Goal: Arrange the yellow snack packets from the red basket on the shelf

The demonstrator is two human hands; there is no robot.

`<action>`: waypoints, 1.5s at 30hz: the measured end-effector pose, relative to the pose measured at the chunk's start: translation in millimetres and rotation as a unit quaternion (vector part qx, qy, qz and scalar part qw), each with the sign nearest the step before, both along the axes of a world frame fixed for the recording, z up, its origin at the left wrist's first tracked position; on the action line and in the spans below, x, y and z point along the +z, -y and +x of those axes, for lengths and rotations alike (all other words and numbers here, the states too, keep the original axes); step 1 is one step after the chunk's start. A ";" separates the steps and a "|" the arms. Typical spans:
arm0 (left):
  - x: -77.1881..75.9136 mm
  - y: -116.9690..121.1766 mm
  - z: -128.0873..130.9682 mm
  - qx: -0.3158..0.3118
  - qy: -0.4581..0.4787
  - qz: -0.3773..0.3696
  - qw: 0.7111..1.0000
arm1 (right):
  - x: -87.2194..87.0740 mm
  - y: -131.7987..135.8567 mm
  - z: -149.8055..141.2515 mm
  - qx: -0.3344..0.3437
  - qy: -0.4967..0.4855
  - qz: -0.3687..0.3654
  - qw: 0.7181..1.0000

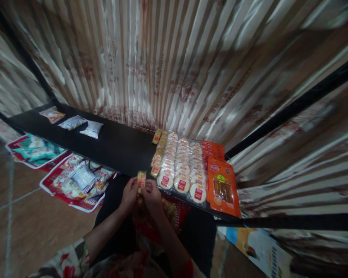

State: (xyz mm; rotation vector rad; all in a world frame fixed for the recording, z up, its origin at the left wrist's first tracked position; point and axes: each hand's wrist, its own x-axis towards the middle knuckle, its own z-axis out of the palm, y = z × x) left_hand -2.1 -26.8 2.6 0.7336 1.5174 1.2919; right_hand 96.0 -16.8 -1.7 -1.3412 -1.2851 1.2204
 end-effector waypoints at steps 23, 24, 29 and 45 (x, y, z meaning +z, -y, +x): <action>0.2 -107.4 -5.3 0.029 -0.135 0.017 0.990 | 43.3 -86.6 -19.3 0.045 0.085 0.005 0.995; -0.3 -111.6 -4.8 0.022 -0.145 0.018 0.989 | 41.6 -90.9 -19.8 0.042 0.087 0.000 0.995; 7.9 -129.4 -2.7 -0.007 -0.193 -0.002 0.981 | 36.2 -112.4 -21.7 -0.004 0.113 -0.008 0.994; 11.2 -171.4 5.5 -0.039 -0.238 0.026 0.970 | 41.7 -164.8 -21.5 -0.016 0.182 0.001 0.983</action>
